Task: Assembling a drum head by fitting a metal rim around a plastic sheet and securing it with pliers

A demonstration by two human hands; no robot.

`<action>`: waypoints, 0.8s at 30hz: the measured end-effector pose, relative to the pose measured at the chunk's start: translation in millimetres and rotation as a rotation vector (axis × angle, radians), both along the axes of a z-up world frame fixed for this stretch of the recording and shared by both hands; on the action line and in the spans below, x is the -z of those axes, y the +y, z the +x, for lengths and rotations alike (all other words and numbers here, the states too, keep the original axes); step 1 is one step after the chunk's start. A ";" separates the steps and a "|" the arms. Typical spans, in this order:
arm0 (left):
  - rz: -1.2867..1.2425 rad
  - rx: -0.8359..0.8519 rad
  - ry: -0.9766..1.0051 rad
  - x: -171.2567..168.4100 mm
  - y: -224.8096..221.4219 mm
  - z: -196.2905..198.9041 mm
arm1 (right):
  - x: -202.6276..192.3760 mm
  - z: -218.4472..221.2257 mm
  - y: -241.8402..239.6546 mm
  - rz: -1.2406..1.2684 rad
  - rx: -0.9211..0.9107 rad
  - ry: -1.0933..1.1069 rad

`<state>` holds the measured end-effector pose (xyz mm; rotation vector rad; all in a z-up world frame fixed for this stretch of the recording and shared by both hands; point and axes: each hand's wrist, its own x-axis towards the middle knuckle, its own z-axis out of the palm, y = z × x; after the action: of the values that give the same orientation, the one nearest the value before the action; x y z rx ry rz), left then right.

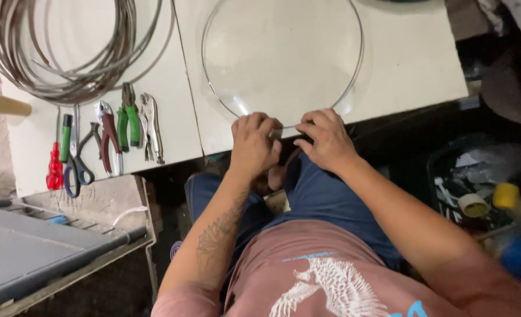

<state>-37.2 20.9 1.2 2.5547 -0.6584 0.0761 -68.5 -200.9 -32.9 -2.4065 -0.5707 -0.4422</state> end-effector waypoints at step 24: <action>-0.042 -0.222 0.184 18.0 -0.8 30.8 | -1.7 45.4 21.3 -0.215 0.127 0.316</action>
<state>-6.5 20.0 -16.8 2.5460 -0.2997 -0.0689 -23.1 -179.7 -31.2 -2.6570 -0.3395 -0.0489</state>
